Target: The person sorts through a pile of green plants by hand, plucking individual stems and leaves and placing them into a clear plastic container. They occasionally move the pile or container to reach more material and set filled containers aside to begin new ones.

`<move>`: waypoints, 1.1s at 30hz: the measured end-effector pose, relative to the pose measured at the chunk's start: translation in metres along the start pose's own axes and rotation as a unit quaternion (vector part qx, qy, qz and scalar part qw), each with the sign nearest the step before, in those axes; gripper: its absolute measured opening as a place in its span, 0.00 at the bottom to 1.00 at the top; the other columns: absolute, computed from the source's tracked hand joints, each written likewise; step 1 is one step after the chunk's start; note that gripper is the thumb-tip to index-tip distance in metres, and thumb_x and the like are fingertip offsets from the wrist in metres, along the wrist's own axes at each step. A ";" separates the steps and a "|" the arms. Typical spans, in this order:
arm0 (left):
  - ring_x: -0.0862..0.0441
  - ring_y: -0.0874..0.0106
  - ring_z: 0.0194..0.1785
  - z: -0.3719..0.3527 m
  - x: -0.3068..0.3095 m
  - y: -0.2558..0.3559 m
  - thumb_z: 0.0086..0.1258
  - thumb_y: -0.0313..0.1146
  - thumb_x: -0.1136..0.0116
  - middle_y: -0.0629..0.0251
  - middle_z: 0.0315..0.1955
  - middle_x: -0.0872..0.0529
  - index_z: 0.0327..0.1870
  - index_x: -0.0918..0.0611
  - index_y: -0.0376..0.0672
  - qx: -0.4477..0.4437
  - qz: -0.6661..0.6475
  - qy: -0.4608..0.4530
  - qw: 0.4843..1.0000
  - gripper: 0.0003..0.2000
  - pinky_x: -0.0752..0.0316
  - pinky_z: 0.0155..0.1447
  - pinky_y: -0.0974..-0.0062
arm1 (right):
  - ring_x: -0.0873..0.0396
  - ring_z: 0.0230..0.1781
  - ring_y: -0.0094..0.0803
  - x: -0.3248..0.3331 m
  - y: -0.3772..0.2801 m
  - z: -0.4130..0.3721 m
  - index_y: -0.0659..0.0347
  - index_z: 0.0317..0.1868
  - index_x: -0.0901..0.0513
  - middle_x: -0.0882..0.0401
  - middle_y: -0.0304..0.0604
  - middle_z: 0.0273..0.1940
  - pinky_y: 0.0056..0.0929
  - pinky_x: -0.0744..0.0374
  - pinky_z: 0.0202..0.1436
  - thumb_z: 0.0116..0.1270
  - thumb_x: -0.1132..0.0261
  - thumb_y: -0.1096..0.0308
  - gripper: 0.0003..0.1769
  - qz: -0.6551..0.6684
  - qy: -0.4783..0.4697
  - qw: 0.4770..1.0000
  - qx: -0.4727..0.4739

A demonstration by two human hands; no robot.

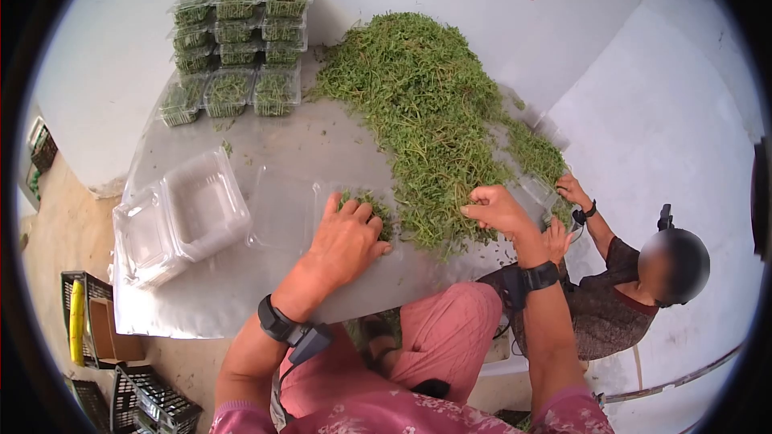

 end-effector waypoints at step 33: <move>0.23 0.84 0.30 0.010 0.001 -0.026 0.72 0.22 0.44 0.71 0.29 0.19 0.51 0.24 0.35 0.176 -0.575 0.241 0.762 0.09 0.27 0.34 0.85 | 0.28 0.21 0.14 -0.098 -0.076 0.011 0.62 0.37 0.24 0.27 0.28 0.27 0.15 0.30 0.22 0.66 0.31 0.66 0.10 0.236 -0.172 0.950 0.107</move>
Point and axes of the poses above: each hand's wrist, its own z-axis towards the middle knuckle, its own x-axis out of the back of the hand, y = z × x, the point moved 3 cm from there along z, towards the middle knuckle
